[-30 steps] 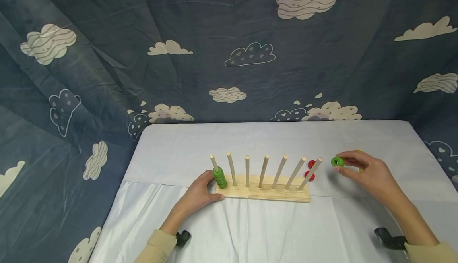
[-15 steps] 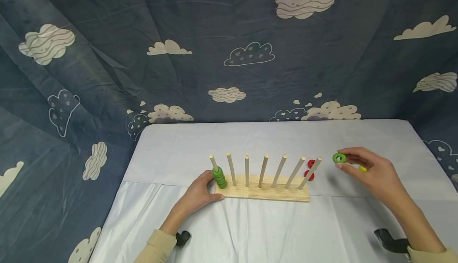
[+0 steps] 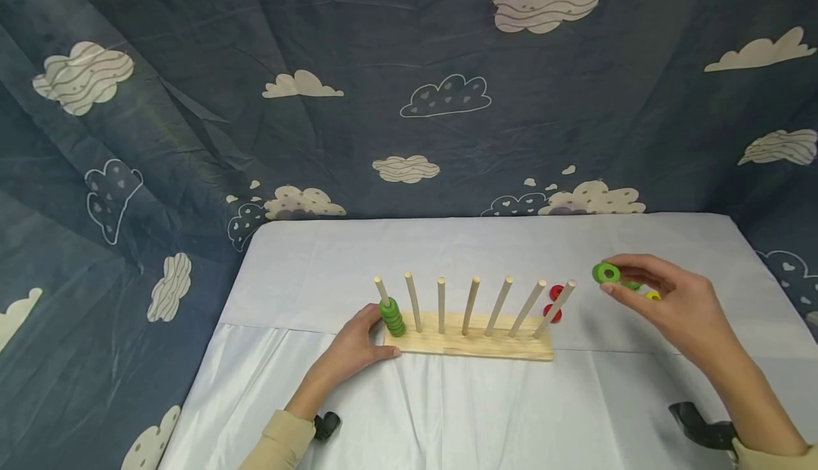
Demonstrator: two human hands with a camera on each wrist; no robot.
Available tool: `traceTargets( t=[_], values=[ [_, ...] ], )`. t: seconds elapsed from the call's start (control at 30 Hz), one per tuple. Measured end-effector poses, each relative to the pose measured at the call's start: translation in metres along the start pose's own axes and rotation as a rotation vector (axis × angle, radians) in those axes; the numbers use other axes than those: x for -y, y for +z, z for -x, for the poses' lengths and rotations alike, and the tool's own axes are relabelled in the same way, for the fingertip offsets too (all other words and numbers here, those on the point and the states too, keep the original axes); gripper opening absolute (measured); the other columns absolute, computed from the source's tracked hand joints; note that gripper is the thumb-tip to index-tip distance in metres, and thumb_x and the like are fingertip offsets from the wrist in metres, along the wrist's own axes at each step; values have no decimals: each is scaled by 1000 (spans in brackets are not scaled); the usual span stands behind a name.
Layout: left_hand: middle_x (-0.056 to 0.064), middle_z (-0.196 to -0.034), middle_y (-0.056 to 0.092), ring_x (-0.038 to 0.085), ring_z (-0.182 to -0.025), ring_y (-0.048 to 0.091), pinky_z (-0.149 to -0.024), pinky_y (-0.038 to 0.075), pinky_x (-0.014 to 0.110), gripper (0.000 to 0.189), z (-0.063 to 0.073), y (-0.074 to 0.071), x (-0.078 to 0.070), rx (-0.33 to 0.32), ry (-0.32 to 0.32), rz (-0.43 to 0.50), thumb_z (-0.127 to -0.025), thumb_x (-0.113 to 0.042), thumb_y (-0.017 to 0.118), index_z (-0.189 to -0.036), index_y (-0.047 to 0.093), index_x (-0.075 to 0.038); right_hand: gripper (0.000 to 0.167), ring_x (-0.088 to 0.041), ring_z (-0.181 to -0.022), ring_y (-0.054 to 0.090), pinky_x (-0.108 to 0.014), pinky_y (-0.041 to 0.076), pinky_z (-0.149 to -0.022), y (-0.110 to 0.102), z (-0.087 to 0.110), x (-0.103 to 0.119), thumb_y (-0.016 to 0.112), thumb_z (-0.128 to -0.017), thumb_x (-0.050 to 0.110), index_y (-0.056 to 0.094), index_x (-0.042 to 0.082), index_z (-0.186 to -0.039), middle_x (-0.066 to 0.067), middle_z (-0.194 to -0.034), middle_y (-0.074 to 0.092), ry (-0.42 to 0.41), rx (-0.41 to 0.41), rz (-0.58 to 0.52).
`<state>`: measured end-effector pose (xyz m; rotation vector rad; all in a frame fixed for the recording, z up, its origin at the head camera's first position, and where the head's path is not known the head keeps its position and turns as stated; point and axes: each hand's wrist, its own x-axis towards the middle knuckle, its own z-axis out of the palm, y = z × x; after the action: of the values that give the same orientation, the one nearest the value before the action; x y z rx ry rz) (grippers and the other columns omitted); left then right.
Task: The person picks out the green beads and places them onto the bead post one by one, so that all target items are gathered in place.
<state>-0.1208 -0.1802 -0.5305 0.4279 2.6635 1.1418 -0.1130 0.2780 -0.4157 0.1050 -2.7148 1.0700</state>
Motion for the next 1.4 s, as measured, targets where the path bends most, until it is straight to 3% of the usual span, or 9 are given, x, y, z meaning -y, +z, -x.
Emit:
traceTargets(
  t=[0.17, 0.33, 0.7, 1.17, 1.4],
  values=[
    [0, -132, 56, 22, -129, 48, -108, 39, 42, 73, 0, 0, -1, 3, -12, -5, -77, -30, 85, -140, 53, -10, 45, 4, -98, 49, 3, 29, -81, -4, -2, 7, 80, -83, 34, 66, 17, -122, -6, -108, 69, -13, 1, 9],
    [-1, -134, 54, 20, -132, 46, -110, 37, 40, 74, -1, 0, 0, 8, -23, -13, -77, -29, 86, -141, 52, -12, 43, -7, -98, 55, 1, 33, -87, -5, -7, 6, 83, -82, 22, 67, 18, -122, -2, -106, 68, -89, -22, -69],
    [-2, -133, 55, 20, -131, 47, -109, 37, 40, 74, 0, 0, 0, 9, -18, -16, -77, -30, 86, -141, 52, -12, 48, -5, -101, 53, -3, 39, -89, -10, -16, 41, 84, -73, -4, 70, 8, -117, -5, -114, 63, -211, -50, -140],
    [-1, -132, 56, 20, -129, 48, -108, 39, 40, 74, -1, -1, -1, 8, -5, -13, -77, -29, 86, -140, 53, -11, 57, -8, -100, 58, -11, 42, -96, -5, -25, 76, 81, -67, -18, 69, 4, -119, -11, -113, 65, -374, -40, -219],
    [-1, -132, 56, 21, -129, 49, -107, 40, 41, 74, -1, -1, -1, 8, -8, -19, -77, -30, 86, -141, 52, -11, 64, -9, -105, 59, -15, 42, -98, -2, -27, 89, 81, -66, -20, 68, 7, -122, -6, -117, 65, -437, -4, -250]
  ],
)
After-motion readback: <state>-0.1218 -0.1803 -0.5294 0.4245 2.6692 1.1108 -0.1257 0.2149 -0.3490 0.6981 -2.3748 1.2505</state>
